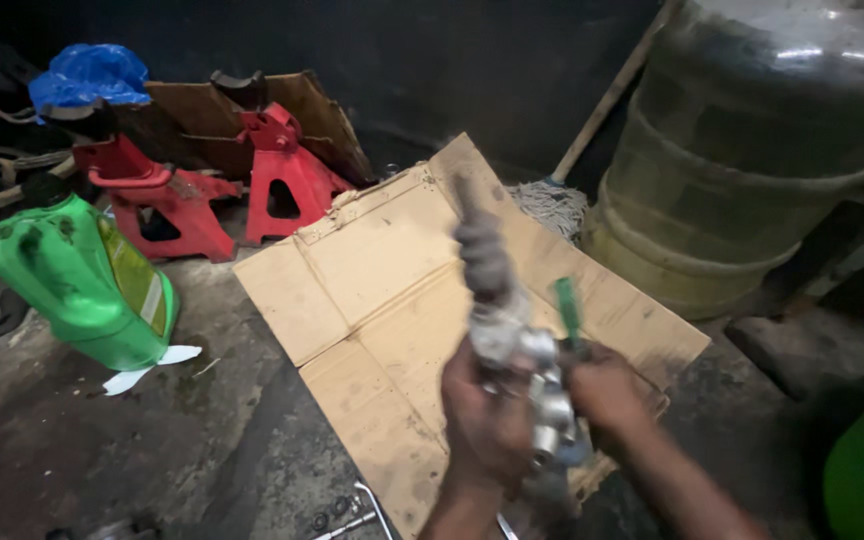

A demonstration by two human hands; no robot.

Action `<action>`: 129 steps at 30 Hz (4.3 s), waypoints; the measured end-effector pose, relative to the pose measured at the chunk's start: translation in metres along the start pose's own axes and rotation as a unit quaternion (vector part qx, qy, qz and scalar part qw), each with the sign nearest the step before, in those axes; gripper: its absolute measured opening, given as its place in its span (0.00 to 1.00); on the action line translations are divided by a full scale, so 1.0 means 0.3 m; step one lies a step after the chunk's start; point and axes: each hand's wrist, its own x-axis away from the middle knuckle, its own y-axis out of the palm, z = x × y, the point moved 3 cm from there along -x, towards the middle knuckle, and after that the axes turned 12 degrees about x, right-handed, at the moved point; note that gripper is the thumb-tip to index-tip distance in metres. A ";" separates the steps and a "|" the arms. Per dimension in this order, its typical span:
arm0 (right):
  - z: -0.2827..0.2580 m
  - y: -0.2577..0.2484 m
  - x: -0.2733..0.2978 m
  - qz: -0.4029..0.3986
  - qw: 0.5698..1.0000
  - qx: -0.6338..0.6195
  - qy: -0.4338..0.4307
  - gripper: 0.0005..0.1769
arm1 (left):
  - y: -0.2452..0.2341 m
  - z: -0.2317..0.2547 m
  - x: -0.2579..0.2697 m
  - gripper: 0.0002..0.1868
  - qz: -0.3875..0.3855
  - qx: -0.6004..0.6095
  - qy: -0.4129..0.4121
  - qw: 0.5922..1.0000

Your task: The person holds a metal mechanical part with a rubber boot and repeatedly scrubs its surfaces with a small abrasive block. They rotate the part to access different sides and wipe it with a cloth between scrubbing cycles.

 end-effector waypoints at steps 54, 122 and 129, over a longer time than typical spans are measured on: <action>0.043 0.220 -0.137 -0.035 0.761 0.614 -0.205 0.13 | -0.583 -0.221 -0.082 0.17 0.135 0.218 -0.235 0.938; -0.050 0.490 0.163 0.044 0.916 0.379 -0.124 0.24 | -0.519 -0.298 -0.048 0.20 0.180 0.196 -0.199 0.943; -0.074 0.483 0.176 0.013 0.911 0.405 -0.077 0.18 | -0.499 -0.293 -0.045 0.19 0.129 0.144 -0.134 0.972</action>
